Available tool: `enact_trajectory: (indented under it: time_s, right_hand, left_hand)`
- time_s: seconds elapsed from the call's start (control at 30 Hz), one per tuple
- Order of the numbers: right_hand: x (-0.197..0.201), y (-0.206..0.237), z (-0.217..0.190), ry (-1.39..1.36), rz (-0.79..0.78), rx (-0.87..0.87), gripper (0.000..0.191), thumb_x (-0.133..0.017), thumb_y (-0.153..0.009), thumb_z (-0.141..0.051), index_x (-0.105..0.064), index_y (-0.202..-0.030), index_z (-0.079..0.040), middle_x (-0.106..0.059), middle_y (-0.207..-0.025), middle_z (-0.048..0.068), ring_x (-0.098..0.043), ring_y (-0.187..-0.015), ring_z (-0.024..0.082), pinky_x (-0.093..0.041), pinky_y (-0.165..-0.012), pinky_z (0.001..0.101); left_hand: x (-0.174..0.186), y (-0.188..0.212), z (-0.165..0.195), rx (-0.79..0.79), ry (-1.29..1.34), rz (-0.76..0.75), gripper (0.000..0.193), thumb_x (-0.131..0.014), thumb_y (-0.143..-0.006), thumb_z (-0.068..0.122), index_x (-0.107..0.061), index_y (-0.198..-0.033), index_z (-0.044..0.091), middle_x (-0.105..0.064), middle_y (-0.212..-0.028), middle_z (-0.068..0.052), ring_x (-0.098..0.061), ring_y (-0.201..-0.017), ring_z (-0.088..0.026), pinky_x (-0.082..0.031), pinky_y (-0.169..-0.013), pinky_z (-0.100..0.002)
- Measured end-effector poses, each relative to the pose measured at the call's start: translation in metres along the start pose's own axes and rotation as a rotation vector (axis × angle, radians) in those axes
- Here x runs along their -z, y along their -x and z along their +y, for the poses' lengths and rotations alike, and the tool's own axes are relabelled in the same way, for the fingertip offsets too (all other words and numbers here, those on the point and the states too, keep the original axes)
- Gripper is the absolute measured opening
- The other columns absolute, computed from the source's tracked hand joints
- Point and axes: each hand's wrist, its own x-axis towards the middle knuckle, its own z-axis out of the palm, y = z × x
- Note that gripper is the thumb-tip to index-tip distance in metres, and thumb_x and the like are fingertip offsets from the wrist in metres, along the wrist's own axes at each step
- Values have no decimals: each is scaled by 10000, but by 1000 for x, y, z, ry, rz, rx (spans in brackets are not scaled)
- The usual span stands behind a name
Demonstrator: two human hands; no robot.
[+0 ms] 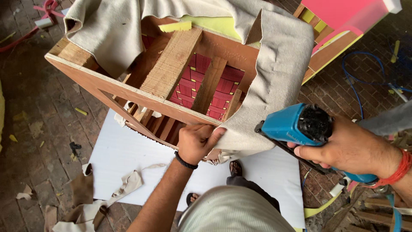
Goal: The person stretches and staples beige fabric onto a wooden chair frame using a pneumatic staple gun. They repeatedly pull the fabric taut, align edges, and fire staples along the frame. The person then uses shears to trim excess fabric from the corners and edges.
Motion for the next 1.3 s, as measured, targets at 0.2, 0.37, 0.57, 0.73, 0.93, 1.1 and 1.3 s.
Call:
enact_trajectory:
  time_s: [0.2, 0.37, 0.57, 0.73, 0.93, 1.1, 1.3]
  right_hand:
    - [-48, 5, 36, -222, 205, 218, 253, -810, -808, -246, -705, -950, -65, -689, -716, 53, -665, -540, 136, -589, -500, 330]
    - [-102, 14, 59, -249, 614, 586, 221, -769, -824, -268, -671, -811, -70, -671, -649, -11, -636, -552, 108, -497, -507, 285]
    - [-177, 8, 64, -553, 698, 591, 271, -868, -755, -157, -631, -662, -65, -614, -543, -13, -549, -462, 103, -421, -461, 266]
    - [-234, 2, 57, -563, 821, 766, 276, -782, -772, -60, -682, -1019, 13, -723, -778, 33, -684, -664, 95, -543, -644, 253]
    - [-265, -14, 40, -528, 1039, 710, 487, -734, -822, -23, -625, -1289, 60, -733, -850, 49, -713, -728, 121, -579, -684, 248]
    - [-280, -29, 12, -453, 1293, 668, 302, -732, -886, -44, -670, -1174, 18, -731, -887, 68, -722, -755, 142, -589, -701, 257]
    - [-301, -46, -25, -595, 1416, 500, 154, -770, -911, -78, -679, -1025, -27, -721, -832, 77, -705, -706, 155, -572, -667, 272]
  left_hand:
    - [0, -2, -5, -39, 64, 2, 511, -875, -748, 468, -563, -631, 81, -592, -596, -60, -604, -496, -208, -470, -469, -333]
    - [-4, -1, -5, -126, -146, 78, 621, -918, -710, 465, -451, -579, 76, -500, -551, -88, -530, -483, -267, -426, -458, -374]
    - [-10, 3, 1, -101, -291, 128, 604, -892, -725, 484, -463, -639, 69, -504, -600, -98, -551, -524, -280, -428, -480, -378]
    - [-7, 3, -4, -185, -304, 89, 595, -872, -766, 496, -458, -670, 80, -521, -624, -82, -572, -541, -269, -445, -492, -364]
    - [-5, -3, -20, -331, -305, 32, 612, -877, -796, 493, -424, -642, 112, -495, -571, -46, -558, -501, -242, -435, -451, -351]
    - [-5, 0, -29, -339, -317, -13, 625, -875, -816, 505, -415, -627, 126, -487, -526, -31, -530, -452, -199, -417, -418, -338]
    - [5, -6, -23, -219, -269, -128, 585, -866, -802, 542, -511, -652, 102, -591, -560, -57, -581, -444, -207, -475, -428, -345]
